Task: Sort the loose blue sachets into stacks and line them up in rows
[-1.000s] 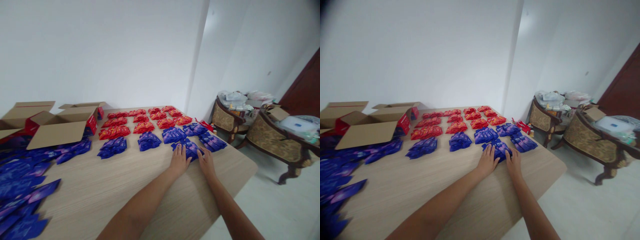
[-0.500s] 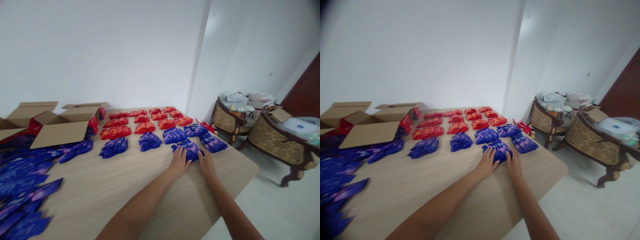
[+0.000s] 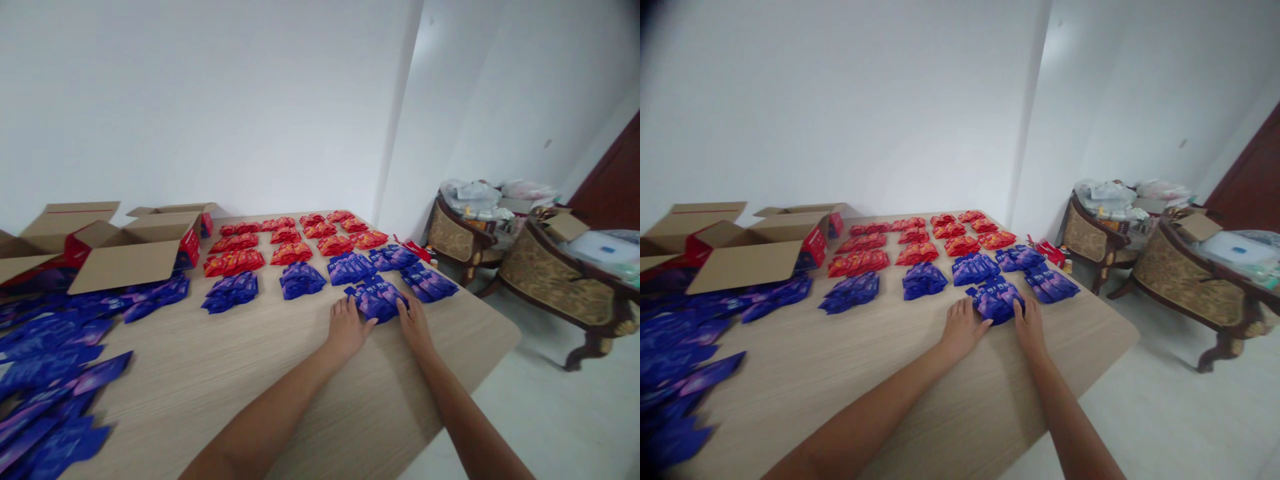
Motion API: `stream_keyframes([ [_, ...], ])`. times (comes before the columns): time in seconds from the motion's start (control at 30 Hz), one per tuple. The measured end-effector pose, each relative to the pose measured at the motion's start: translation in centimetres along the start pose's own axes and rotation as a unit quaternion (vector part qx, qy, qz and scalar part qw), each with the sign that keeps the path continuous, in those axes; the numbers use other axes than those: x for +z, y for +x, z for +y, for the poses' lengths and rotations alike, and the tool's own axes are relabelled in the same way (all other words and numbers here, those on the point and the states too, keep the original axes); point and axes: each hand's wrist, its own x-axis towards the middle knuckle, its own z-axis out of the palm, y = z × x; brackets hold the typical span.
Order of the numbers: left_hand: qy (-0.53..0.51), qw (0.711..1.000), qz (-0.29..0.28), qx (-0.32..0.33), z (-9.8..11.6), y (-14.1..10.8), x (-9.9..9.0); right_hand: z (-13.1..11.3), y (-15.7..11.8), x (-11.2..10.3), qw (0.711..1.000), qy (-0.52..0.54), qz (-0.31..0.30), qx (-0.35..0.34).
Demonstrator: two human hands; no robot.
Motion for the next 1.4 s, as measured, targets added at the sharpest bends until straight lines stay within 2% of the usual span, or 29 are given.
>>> stream_keyframes([
  [0.2, -0.012, 0.999, -0.050, 0.010, 0.5, 0.3, 0.6, 0.3, 0.1, 0.1, 1.000, 0.010, -0.011, -0.007],
  [0.57, -0.003, 0.997, -0.075, 0.019, 0.0, 0.6, 1.0, 0.7, 0.1, 0.3, 1.000, 0.011, -0.015, -0.011],
  [1.07, -0.016, 0.998, -0.056, 0.035, 1.1, 1.8, 1.9, 0.8, 0.1, 0.4, 1.000, 0.006, -0.008, -0.025],
  [1.4, -0.011, 0.997, -0.062, 0.031, 0.1, 0.5, 1.3, 0.1, 0.0, 0.2, 0.997, -0.043, 0.007, -0.060],
])
